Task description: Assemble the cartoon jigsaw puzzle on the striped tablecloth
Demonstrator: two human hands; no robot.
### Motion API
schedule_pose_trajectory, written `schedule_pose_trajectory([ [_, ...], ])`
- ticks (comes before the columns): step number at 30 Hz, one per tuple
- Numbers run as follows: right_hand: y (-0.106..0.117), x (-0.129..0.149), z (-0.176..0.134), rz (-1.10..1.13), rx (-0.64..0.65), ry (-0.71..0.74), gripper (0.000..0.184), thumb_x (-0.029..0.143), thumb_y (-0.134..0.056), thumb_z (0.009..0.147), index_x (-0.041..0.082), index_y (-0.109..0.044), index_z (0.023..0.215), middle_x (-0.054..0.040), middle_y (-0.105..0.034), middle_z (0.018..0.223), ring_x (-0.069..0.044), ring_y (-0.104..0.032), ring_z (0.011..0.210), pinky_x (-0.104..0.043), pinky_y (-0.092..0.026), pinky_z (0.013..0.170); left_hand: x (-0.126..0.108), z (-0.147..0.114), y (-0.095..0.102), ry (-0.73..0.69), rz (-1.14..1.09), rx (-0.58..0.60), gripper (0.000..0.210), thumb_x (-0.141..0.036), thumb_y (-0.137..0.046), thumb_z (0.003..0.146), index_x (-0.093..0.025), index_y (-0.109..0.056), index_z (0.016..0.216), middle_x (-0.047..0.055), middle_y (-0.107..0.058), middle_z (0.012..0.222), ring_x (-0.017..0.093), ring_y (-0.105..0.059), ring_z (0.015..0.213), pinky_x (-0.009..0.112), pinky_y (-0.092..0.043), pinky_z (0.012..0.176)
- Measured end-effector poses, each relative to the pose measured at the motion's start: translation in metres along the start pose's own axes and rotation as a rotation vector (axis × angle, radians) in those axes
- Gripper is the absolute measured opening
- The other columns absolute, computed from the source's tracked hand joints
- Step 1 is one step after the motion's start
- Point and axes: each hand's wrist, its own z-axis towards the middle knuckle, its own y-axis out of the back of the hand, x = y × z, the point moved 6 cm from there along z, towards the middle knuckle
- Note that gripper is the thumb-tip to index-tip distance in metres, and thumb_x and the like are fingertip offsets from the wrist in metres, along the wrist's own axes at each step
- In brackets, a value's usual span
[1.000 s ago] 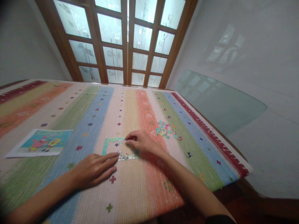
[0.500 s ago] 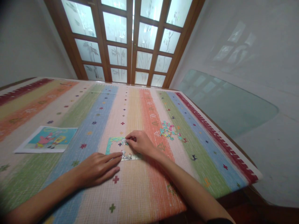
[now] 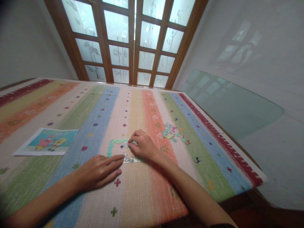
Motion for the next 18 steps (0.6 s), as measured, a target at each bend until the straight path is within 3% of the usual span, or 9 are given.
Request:
schedule_pose_trajectory([
  [18, -0.0010, 0.0013, -0.0056, -0.074, 0.051, 0.030, 0.010, 0.027, -0.070, 0.094, 0.020, -0.077, 0.094, -0.0088, -0.067, 0.098, -0.023, -0.059, 0.097, -0.038, -0.049, 0.088, -0.0013, 0.0014, 0.0010, 0.006, -0.005, 0.000, 0.035, -0.028, -0.035, 0.110, -0.012, -0.066, 0.112, 0.013, -0.075, 0.115, 0.018, -0.074, 0.074, 0.031, -0.058, 0.057],
])
